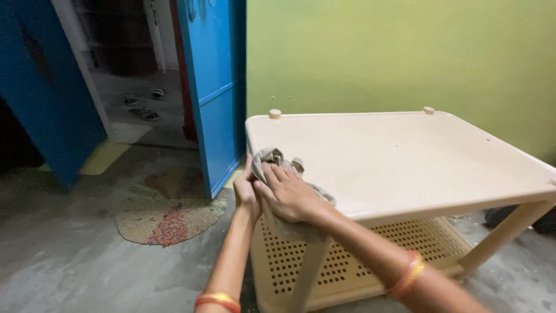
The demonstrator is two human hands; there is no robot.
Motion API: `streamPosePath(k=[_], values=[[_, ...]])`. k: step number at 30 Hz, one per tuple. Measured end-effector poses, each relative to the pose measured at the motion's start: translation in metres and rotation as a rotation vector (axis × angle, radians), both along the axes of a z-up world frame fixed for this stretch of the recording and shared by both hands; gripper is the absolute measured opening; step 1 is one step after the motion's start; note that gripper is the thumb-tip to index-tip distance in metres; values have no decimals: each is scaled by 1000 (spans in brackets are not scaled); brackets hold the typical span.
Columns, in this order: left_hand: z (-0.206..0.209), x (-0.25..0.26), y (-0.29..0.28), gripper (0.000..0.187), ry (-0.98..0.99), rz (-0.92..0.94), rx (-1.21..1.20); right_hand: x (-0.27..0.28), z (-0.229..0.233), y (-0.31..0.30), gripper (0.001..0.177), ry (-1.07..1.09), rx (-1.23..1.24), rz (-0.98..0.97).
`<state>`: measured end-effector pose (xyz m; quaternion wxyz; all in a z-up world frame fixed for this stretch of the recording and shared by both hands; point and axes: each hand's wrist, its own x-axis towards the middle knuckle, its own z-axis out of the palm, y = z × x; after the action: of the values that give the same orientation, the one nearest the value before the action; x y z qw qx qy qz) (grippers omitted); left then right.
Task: The person assembles a two-tier plastic table by inserting four legs into the lower shelf, then placing the top shelf onto the legs. After assembly, the person wipes the top surface with a cloth.
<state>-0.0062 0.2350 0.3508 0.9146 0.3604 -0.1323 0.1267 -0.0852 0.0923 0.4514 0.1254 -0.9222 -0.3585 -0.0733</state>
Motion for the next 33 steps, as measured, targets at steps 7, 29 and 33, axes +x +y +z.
streamPosePath(k=[7,29,33], values=[[36,19,2,89,539,437,353,81,9,-14,73,175,-250,160],[33,12,8,44,485,682,755,423,-66,-135,56,-327,-282,218],[19,25,10,44,395,769,766,400,-57,-263,63,-210,-197,-65]])
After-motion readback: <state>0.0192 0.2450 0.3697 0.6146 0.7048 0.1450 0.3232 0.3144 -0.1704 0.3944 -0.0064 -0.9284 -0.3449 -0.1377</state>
